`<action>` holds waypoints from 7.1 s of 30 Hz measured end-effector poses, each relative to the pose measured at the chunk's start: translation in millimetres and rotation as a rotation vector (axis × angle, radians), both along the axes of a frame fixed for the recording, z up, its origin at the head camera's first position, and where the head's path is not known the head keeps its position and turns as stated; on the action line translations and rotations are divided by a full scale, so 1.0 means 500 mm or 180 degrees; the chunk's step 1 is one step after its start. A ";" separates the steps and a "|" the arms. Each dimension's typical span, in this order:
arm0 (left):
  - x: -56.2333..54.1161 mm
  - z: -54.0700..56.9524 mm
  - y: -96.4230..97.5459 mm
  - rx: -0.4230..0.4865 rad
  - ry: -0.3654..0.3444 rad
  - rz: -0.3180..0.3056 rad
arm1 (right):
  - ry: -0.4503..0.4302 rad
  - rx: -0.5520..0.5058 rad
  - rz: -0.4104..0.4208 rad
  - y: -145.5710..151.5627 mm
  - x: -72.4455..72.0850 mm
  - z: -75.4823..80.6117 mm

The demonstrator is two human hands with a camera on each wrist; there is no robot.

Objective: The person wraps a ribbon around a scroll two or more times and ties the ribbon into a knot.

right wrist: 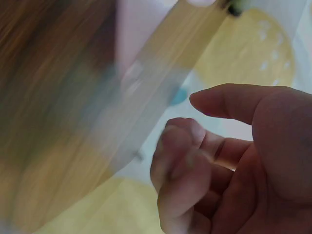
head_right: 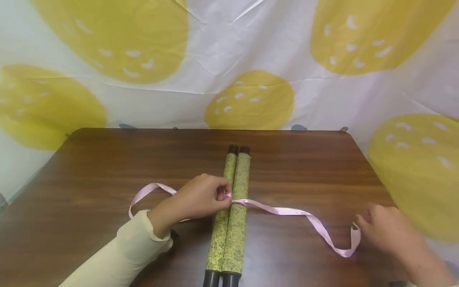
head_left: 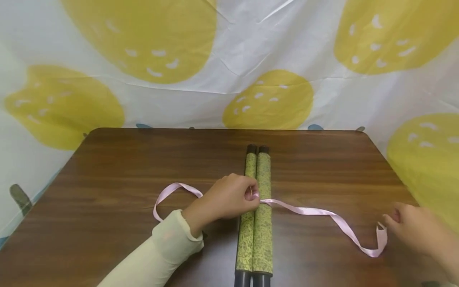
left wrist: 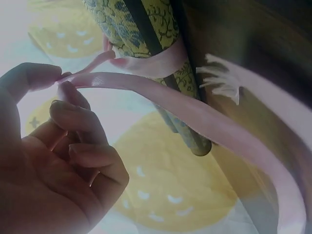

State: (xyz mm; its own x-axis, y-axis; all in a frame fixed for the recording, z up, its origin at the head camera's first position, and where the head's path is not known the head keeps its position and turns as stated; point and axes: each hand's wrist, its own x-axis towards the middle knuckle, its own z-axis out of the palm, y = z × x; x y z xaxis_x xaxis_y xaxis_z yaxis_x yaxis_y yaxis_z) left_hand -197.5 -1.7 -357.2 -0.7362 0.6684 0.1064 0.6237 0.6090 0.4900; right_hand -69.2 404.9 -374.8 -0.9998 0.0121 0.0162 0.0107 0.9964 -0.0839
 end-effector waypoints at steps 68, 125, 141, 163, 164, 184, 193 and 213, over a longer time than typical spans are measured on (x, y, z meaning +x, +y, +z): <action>0.009 0.010 -0.002 -0.0016 -0.0062 0.0109 | 0.0602 -0.1557 0.1410 -0.419 -0.324 -0.001; 0.006 0.019 -0.011 -0.0012 -0.0048 0.0162 | -0.0068 -0.1688 0.1753 -0.407 -0.267 0.028; -0.001 0.011 -0.046 0.0363 0.0007 0.0409 | -0.0351 -0.2218 0.1748 -0.447 -0.233 0.035; -0.044 -0.058 -0.040 -0.0881 0.0581 0.0800 | -0.0141 -0.2294 0.1434 -0.463 -0.245 0.015; -0.050 -0.058 -0.035 -0.0888 0.0501 0.0830 | -0.0125 -0.2285 0.1440 -0.464 -0.244 0.015; -0.034 -0.026 -0.083 -0.0832 0.0218 0.0814 | -0.0024 -0.2102 0.1381 -0.462 -0.242 0.027; 0.012 -0.017 -0.143 -0.0800 0.0288 0.0755 | -0.0140 -0.2156 0.1324 -0.460 -0.242 0.024; 0.137 -0.008 -0.160 -0.0745 0.0461 0.0200 | -0.0195 -0.2021 0.1407 -0.458 -0.244 0.026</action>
